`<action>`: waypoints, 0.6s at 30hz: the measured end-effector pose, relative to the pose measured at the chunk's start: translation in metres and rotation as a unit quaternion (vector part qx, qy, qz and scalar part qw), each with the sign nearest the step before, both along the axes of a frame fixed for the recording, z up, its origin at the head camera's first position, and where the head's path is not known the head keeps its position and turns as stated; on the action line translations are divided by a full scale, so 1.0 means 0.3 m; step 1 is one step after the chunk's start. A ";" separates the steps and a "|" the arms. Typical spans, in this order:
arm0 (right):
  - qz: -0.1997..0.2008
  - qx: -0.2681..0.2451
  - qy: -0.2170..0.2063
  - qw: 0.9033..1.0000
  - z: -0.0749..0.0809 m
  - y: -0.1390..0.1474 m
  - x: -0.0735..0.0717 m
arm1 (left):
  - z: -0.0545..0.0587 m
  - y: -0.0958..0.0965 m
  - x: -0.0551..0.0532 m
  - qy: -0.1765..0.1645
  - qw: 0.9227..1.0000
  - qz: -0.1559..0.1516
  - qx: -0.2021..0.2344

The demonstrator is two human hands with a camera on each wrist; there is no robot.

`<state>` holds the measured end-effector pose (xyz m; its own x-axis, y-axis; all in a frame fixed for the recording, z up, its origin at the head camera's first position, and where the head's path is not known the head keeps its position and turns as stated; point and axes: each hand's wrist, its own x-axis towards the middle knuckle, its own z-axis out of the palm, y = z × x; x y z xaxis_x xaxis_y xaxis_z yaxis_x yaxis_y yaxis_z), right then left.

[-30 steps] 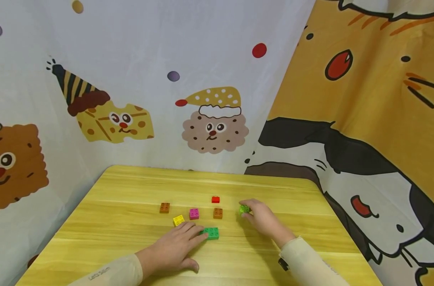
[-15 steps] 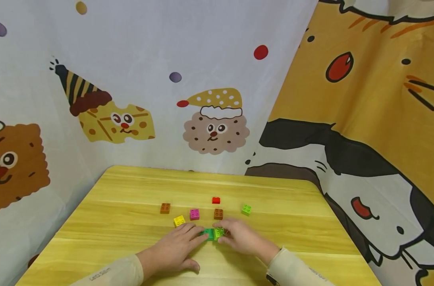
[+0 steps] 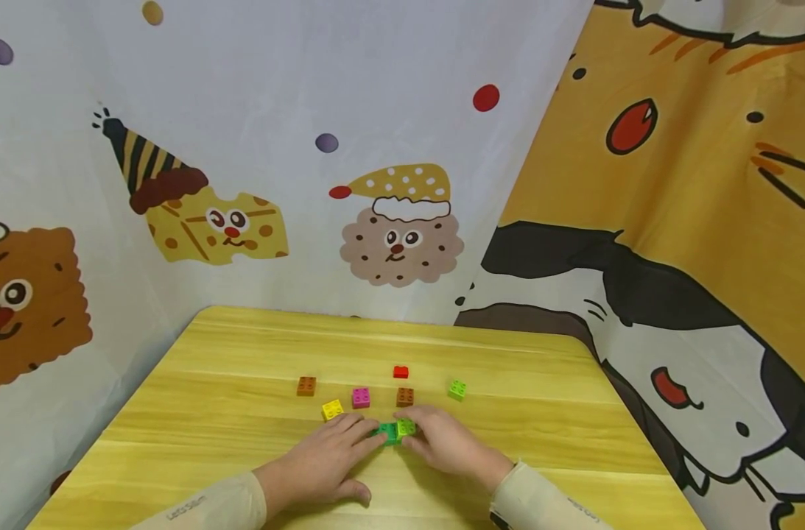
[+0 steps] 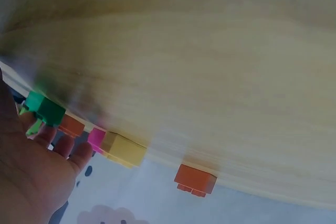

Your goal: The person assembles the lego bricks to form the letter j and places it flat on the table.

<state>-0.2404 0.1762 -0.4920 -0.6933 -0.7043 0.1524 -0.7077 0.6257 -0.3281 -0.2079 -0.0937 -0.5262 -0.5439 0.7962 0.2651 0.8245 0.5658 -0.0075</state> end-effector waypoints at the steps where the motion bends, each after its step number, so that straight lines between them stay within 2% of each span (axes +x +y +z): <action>1: -0.002 0.003 0.006 1.000 -0.002 -0.001 -0.002 | 0.000 0.000 0.001 0.000 1.000 0.000 0.000; 6: -0.013 0.012 0.011 1.000 -0.011 -0.006 -0.009 | 0.007 -0.001 0.006 -0.003 1.000 0.002 -0.003; 14: -0.017 0.019 -0.021 0.999 0.002 -0.006 -0.026 | 0.011 0.000 0.008 -0.009 1.000 0.008 -0.003; 18: -0.006 0.006 -0.042 0.999 0.003 -0.004 -0.028 | 0.011 0.000 0.008 -0.006 1.000 0.006 -0.005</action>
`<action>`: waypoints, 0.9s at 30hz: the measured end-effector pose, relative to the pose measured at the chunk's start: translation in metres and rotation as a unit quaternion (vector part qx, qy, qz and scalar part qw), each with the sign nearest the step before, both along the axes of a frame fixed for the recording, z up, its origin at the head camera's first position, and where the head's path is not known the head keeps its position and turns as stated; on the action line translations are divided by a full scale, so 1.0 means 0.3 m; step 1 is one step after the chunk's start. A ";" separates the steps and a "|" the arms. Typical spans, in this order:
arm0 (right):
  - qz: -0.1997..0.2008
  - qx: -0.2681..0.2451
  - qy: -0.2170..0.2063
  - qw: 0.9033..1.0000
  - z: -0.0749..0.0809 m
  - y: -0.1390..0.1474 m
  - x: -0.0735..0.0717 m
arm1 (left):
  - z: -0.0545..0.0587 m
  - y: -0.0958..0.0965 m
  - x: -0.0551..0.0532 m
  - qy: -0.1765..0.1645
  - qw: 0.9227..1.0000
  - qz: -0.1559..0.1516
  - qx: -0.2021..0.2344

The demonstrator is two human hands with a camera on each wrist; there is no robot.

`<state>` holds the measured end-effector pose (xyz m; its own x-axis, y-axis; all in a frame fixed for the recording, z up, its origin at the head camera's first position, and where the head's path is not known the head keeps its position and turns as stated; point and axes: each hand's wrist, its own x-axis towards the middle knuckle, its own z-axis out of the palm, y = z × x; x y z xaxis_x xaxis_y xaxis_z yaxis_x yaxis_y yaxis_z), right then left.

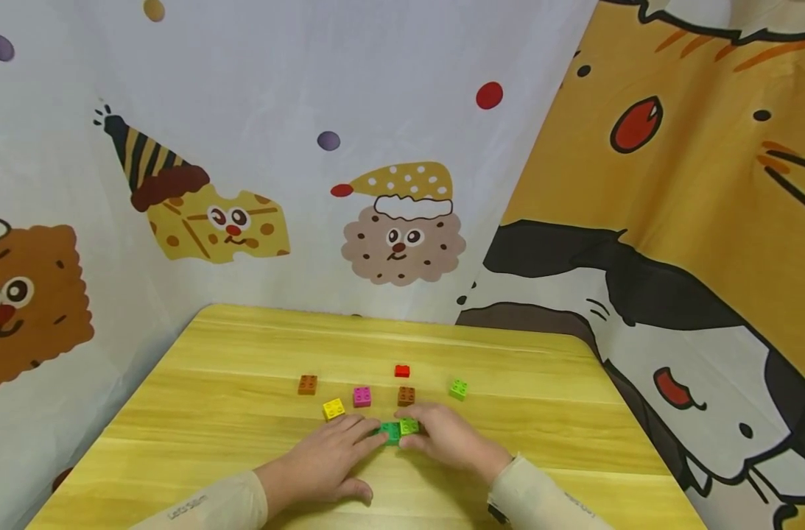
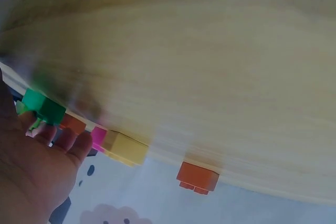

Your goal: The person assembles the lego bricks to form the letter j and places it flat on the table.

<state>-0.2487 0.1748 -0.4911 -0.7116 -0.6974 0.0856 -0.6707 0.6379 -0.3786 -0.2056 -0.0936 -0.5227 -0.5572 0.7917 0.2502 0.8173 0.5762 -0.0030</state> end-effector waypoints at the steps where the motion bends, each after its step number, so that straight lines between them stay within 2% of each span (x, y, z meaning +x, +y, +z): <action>1: 0.001 -0.006 -0.007 1.000 -0.002 0.000 0.000 | 0.000 0.000 0.000 0.000 1.000 -0.001 0.000; 4: -0.004 -0.026 -0.038 0.999 -0.010 -0.002 0.000 | 0.000 0.002 -0.001 -0.004 1.000 -0.004 0.002; 6: -0.022 -0.039 -0.069 0.997 -0.011 -0.003 -0.003 | 0.001 0.004 -0.001 -0.008 1.000 -0.003 0.003; 10: -0.051 -0.060 -0.140 0.987 -0.006 -0.004 -0.016 | 0.000 0.004 0.000 -0.018 1.000 -0.001 0.002; 16: -0.071 -0.102 -0.227 0.966 0.004 -0.004 -0.046 | -0.003 0.006 -0.001 -0.026 1.000 0.003 0.002; 21: -0.082 -0.151 -0.289 0.942 -0.008 0.007 -0.069 | -0.005 0.008 0.001 -0.041 0.999 0.006 0.004; 27: -0.086 -0.196 -0.336 0.917 -0.028 0.016 -0.086 | -0.003 0.008 0.005 -0.061 0.998 0.011 0.002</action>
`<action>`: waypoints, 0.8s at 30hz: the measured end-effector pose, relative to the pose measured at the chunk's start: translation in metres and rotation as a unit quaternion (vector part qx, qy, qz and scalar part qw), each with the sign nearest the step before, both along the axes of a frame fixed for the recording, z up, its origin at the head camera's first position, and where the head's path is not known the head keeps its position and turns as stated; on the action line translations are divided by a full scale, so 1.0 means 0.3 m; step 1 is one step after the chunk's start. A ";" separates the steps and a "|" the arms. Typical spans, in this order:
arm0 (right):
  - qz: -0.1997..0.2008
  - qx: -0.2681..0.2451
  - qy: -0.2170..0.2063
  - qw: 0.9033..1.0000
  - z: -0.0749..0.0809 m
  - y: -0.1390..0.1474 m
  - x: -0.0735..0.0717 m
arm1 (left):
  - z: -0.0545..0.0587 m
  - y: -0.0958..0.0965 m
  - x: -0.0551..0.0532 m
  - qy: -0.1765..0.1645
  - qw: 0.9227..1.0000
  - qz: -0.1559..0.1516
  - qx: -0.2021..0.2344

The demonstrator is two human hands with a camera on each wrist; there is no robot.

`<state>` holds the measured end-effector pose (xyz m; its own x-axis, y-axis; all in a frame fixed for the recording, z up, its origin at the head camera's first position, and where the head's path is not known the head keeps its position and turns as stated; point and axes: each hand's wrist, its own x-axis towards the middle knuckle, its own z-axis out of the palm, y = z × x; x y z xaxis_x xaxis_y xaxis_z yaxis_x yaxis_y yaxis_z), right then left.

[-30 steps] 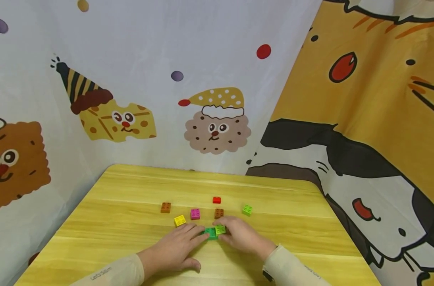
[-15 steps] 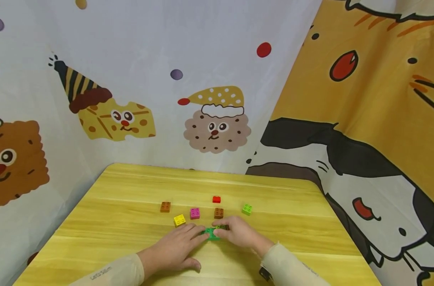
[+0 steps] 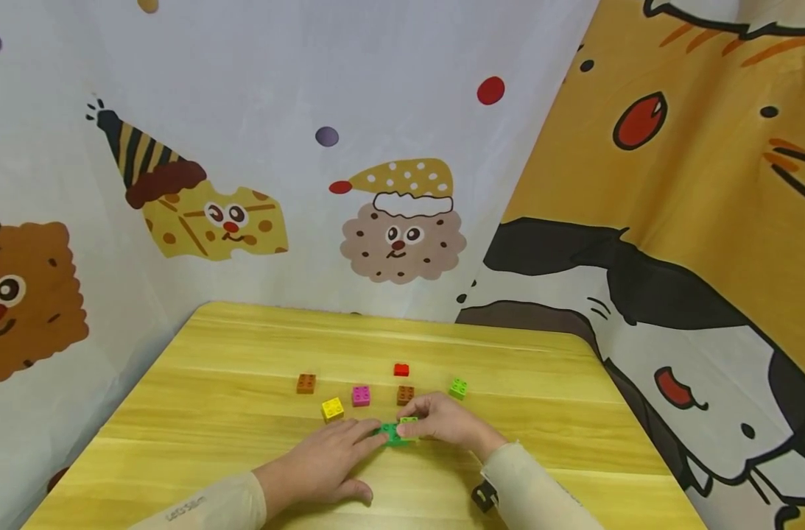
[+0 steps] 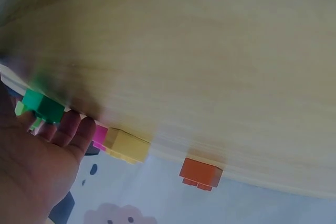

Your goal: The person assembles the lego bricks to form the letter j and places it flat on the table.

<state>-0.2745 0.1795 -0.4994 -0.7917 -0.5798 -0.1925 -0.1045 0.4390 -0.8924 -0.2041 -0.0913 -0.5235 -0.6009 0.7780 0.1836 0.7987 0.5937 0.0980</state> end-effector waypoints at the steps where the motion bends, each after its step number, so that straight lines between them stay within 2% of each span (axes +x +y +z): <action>1: 0.000 -0.004 -0.004 1.000 -0.001 0.001 -0.001 | 0.002 0.000 0.001 -0.002 1.000 0.001 -0.001; 10: -0.010 -0.012 -0.008 1.000 -0.005 0.001 0.003 | 0.018 0.006 -0.003 -0.015 1.000 0.005 -0.001; 15: -0.014 -0.012 -0.004 1.000 -0.015 0.006 0.001 | 0.059 0.020 -0.001 -0.044 0.999 0.019 0.002; 21: -0.012 -0.018 -0.001 1.000 -0.019 0.008 0.001 | 0.135 0.050 0.014 -0.109 0.993 0.045 0.013; 24: -0.011 -0.022 -0.003 1.000 -0.019 0.009 0.001 | 0.156 0.066 0.025 -0.143 0.987 0.065 0.009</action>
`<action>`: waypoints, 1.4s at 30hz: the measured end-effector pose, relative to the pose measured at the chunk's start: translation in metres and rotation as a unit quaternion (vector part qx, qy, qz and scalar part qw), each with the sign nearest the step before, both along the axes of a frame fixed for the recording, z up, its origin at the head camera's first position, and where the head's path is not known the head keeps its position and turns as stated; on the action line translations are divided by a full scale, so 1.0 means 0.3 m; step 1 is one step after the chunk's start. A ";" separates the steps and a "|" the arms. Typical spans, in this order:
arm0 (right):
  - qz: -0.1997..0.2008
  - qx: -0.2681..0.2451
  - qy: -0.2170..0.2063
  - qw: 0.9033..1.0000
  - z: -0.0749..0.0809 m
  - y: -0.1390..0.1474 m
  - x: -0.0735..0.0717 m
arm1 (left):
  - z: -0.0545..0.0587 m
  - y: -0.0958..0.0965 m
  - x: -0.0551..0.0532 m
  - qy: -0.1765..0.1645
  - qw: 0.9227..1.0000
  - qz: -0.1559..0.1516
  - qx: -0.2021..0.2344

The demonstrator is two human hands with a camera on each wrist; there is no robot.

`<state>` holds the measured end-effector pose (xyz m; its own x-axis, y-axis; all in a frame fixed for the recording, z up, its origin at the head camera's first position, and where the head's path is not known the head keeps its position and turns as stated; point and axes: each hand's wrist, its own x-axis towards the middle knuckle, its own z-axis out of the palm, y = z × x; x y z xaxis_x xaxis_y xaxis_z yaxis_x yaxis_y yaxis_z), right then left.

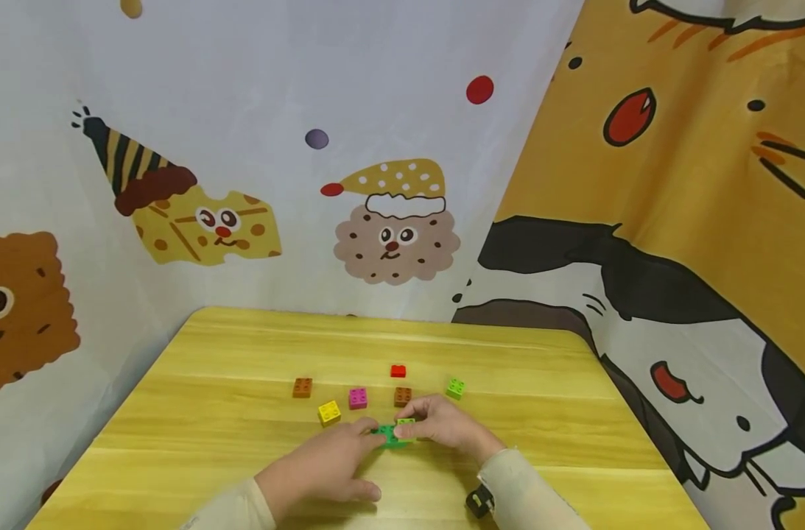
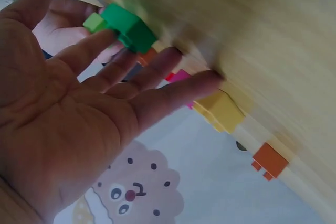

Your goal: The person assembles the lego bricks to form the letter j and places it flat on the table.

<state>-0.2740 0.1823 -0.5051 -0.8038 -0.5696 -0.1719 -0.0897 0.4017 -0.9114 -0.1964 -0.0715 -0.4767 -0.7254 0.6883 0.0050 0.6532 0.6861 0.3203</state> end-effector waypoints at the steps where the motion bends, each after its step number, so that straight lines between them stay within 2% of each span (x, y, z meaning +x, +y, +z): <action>1: 0.000 0.000 -0.001 1.000 0.001 -0.001 0.000 | 0.004 0.004 0.006 -0.009 1.000 0.007 -0.003; 5: -0.002 0.001 -0.001 1.000 0.006 0.000 0.001 | 0.007 0.012 0.025 -0.028 0.999 0.026 -0.020; 11: -0.003 -0.003 -0.009 1.000 0.005 -0.002 0.001 | 0.013 0.009 0.039 -0.031 0.999 0.033 -0.028; 16: -0.004 -0.004 -0.010 1.000 -0.002 -0.001 0.001 | 0.016 0.004 0.038 -0.038 0.998 0.033 -0.023; 21: -0.010 0.002 -0.007 1.000 0.000 0.001 0.003 | 0.005 -0.002 0.029 -0.031 0.999 0.032 -0.013; 23: -0.012 0.008 -0.004 1.000 0.003 0.000 0.004 | 0.000 -0.010 0.018 -0.008 0.999 0.041 -0.001; 25: -0.014 0.011 -0.003 1.000 0.006 -0.001 0.004 | -0.003 -0.024 -0.001 0.041 0.997 0.061 0.010; 28: -0.016 0.012 -0.003 1.000 0.007 -0.003 0.004 | -0.003 -0.055 -0.034 0.125 0.986 0.113 0.016; 30: -0.017 0.009 -0.005 1.000 0.006 -0.005 0.004 | -0.003 -0.079 -0.055 0.151 0.976 0.156 0.011; 32: -0.019 0.008 -0.005 1.000 0.005 -0.004 0.003 | -0.004 -0.100 -0.072 0.144 0.972 0.186 0.008; 35: -0.019 0.010 -0.007 1.000 0.004 -0.004 0.003 | -0.012 -0.122 -0.091 0.106 0.971 0.215 0.003; 37: -0.017 0.012 -0.005 1.000 0.003 -0.004 0.003 | -0.019 -0.131 -0.102 0.087 0.972 0.218 0.005; 42: -0.016 0.009 -0.001 1.000 0.004 -0.005 0.003 | -0.041 -0.137 -0.128 0.069 0.973 0.221 0.011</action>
<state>-0.2731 0.1809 -0.5039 -0.8210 -0.5405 -0.1836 -0.0750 0.4209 -0.9040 -0.2349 -0.1125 -0.4891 -0.9420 0.3070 0.1353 0.3331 0.9038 0.2686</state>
